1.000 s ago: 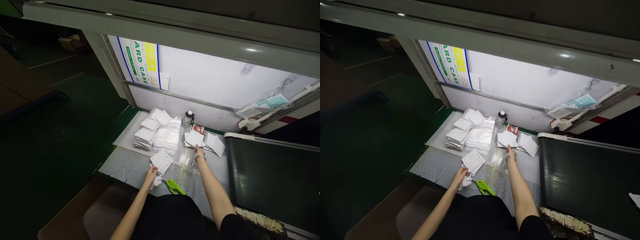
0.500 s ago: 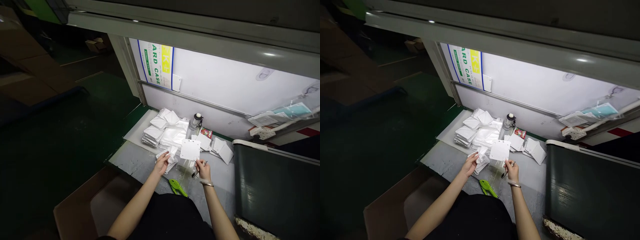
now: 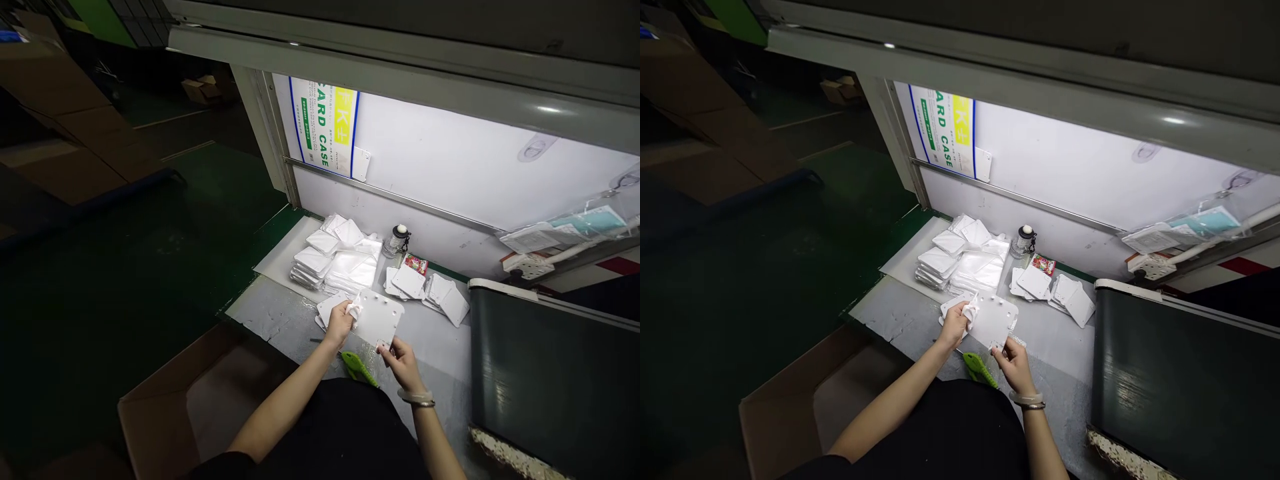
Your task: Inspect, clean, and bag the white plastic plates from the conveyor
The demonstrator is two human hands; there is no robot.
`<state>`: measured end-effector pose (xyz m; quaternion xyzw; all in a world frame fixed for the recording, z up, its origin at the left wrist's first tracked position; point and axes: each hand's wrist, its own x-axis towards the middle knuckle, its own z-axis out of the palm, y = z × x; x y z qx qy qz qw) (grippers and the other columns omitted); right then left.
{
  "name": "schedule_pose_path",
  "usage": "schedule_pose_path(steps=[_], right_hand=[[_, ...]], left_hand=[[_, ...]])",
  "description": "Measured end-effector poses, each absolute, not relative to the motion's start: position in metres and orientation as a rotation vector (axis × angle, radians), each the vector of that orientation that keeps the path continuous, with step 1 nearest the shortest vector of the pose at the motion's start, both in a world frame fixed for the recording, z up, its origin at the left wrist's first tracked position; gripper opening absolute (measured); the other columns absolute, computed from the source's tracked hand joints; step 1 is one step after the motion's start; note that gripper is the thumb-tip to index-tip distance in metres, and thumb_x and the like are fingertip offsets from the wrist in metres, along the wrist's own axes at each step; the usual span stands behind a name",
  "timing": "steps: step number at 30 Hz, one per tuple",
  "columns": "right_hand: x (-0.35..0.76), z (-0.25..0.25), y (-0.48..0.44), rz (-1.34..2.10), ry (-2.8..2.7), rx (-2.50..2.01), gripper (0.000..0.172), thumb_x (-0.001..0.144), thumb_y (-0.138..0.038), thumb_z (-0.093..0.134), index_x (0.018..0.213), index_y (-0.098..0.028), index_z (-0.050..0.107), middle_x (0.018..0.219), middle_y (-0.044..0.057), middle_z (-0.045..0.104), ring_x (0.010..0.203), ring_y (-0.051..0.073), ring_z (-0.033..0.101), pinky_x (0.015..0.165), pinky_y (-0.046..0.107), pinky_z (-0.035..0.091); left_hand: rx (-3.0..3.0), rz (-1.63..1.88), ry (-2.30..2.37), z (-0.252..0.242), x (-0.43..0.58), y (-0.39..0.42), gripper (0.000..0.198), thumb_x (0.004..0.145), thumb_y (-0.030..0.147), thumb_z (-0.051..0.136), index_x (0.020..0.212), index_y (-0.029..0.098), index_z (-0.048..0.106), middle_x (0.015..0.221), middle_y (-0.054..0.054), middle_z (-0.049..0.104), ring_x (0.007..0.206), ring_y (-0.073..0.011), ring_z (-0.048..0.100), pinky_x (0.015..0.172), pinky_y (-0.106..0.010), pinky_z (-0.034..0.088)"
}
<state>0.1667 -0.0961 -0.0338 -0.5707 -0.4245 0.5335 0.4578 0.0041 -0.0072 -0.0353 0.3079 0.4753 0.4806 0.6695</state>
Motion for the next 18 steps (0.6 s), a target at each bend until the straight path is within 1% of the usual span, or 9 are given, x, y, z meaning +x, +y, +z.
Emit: schedule_pose_path(steps=[4, 7, 9, 12, 13, 15, 17, 18], right_hand=[[0.159, -0.031, -0.098, 1.369, -1.011, -1.377, 0.037, 0.078, -0.053, 0.063, 0.065, -0.018, 0.056, 0.038, -0.005, 0.048, 0.033, 0.009, 0.041, 0.036, 0.021, 0.032], [0.158, -0.029, -0.101, 1.39, -0.987, -1.353, 0.038, 0.079, -0.053, 0.062, 0.067, -0.017, 0.058, 0.04, -0.003, 0.052, 0.033, 0.01, 0.045, 0.037, 0.021, 0.034], [0.158, -0.025, -0.104, 1.394, -0.979, -1.347, 0.038, 0.079, -0.052, 0.062, 0.069, -0.016, 0.059, 0.04, -0.002, 0.053, 0.033, 0.01, 0.046, 0.037, 0.022, 0.035], [0.156, -0.018, -0.108, 1.398, -0.985, -1.34, 0.037, 0.08, -0.051, 0.063, 0.068, -0.016, 0.06, 0.039, -0.002, 0.053, 0.033, 0.01, 0.047, 0.037, 0.021, 0.036], [0.155, -0.015, -0.109, 1.403, -0.991, -1.337, 0.037, 0.079, -0.051, 0.064, 0.068, -0.016, 0.06, 0.038, -0.002, 0.053, 0.033, 0.01, 0.047, 0.037, 0.021, 0.036], [0.153, -0.012, -0.11, 1.417, -0.998, -1.329, 0.037, 0.079, -0.051, 0.064, 0.067, -0.016, 0.06, 0.037, -0.002, 0.052, 0.032, 0.01, 0.046, 0.036, 0.021, 0.036], [0.151, -0.009, -0.111, 1.423, -0.991, -1.322, 0.037, 0.078, -0.052, 0.064, 0.069, -0.016, 0.06, 0.04, -0.002, 0.054, 0.031, 0.01, 0.045, 0.035, 0.022, 0.036], [0.15, -0.007, -0.112, 1.421, -0.987, -1.32, 0.037, 0.078, -0.053, 0.064, 0.069, -0.017, 0.059, 0.042, -0.002, 0.056, 0.031, 0.01, 0.045, 0.035, 0.022, 0.036]], left_hand=[[0.809, 1.104, 1.067, -0.022, -0.001, -0.012, 0.023, 0.064, 0.031, 0.07, 0.079, 0.015, 0.066, 0.059, 0.002, 0.055, 0.051, -0.009, 0.042, 0.048, -0.02, 0.031], [0.848, 1.112, 1.064, -0.014, -0.005, -0.018, 0.022, 0.069, 0.035, 0.066, 0.078, 0.015, 0.066, 0.058, 0.002, 0.052, 0.05, -0.0087, 0.038, 0.047, -0.021, 0.03], [0.854, 1.119, 1.052, -0.009, -0.006, -0.023, 0.022, 0.073, 0.037, 0.061, 0.079, 0.016, 0.065, 0.058, 0.003, 0.049, 0.05, -0.009, 0.037, 0.048, -0.021, 0.031], [0.882, 1.091, 1.012, -0.003, -0.008, -0.028, 0.022, 0.073, 0.036, 0.063, 0.082, 0.016, 0.064, 0.06, 0.002, 0.052, 0.053, -0.0106, 0.042, 0.051, -0.022, 0.034], [0.895, 1.075, 1.002, -0.001, -0.008, -0.029, 0.022, 0.072, 0.035, 0.064, 0.081, 0.016, 0.064, 0.06, 0.001, 0.052, 0.053, -0.0108, 0.043, 0.05, -0.022, 0.034], [0.916, 1.06, 0.999, 0.001, -0.009, -0.029, 0.019, 0.07, 0.035, 0.067, 0.072, 0.016, 0.062, 0.056, 0.002, 0.05, 0.051, -0.0101, 0.041, 0.048, -0.022, 0.031], [0.92, 1.066, 1.017, 0.001, -0.009, -0.027, 0.022, 0.07, 0.034, 0.066, 0.062, 0.017, 0.057, 0.051, 0.003, 0.047, 0.048, -0.0092, 0.038, 0.047, -0.022, 0.028], [0.912, 1.073, 1.031, -0.001, -0.009, -0.025, 0.022, 0.071, 0.034, 0.065, 0.06, 0.017, 0.056, 0.05, 0.003, 0.047, 0.047, -0.0092, 0.038, 0.046, -0.022, 0.028]])
